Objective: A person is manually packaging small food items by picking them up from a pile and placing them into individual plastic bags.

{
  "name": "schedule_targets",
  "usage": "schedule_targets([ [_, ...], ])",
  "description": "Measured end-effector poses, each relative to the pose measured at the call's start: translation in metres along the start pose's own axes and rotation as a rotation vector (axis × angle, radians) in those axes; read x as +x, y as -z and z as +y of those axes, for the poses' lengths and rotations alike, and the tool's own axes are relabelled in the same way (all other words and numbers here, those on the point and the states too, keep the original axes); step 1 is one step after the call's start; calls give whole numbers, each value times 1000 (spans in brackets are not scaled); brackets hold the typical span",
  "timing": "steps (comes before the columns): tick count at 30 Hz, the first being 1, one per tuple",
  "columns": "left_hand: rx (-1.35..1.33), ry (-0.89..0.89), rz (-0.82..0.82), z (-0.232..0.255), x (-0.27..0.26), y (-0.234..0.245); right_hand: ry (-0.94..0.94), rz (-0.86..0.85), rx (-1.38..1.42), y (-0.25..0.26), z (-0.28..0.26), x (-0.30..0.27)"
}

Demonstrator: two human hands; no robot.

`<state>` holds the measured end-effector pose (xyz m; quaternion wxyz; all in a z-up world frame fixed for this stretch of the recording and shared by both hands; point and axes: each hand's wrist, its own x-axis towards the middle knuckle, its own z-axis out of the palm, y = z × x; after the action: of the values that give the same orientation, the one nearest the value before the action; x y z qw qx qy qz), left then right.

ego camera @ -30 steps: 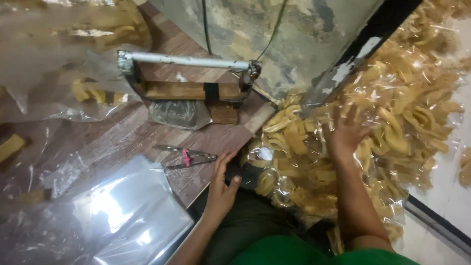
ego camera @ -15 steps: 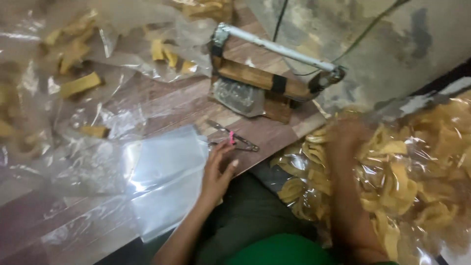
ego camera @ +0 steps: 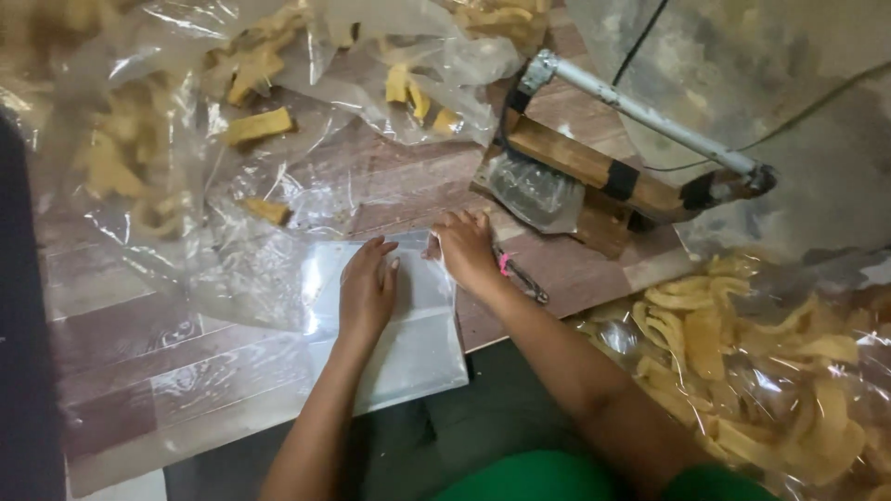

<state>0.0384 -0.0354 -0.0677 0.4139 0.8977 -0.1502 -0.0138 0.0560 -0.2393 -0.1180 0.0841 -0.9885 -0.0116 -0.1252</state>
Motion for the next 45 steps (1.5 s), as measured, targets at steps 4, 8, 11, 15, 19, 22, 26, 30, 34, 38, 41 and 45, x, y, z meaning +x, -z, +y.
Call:
schedule_targets([
  [4,142,-167,74,-23,21,-11,99,70,65,-27,4,4],
  [8,327,-331,88,-39,34,-12,223,146,197,13,-8,-9],
  [11,273,-313,92,-38,34,7,152,392,242,36,2,-9],
  [15,-61,-145,83,-51,36,23,-83,389,610,37,21,-8],
  [19,-372,173,213,-46,25,36,-133,401,722,30,19,-12],
  [22,-425,298,258,-65,23,21,-131,345,750,25,17,-13],
  [26,-839,389,116,-34,8,27,-126,264,231,46,7,-12],
  [30,-808,258,96,-23,-5,0,-334,-183,188,65,-25,-37],
  [34,-667,165,20,24,-24,12,229,36,791,32,-8,-60],
  [38,-850,177,192,31,-29,33,67,171,636,76,-21,-61],
  [41,-621,50,258,24,-37,22,69,264,778,61,-13,-79],
  [45,-692,-28,24,27,-46,-7,336,73,885,84,-44,-84],
])
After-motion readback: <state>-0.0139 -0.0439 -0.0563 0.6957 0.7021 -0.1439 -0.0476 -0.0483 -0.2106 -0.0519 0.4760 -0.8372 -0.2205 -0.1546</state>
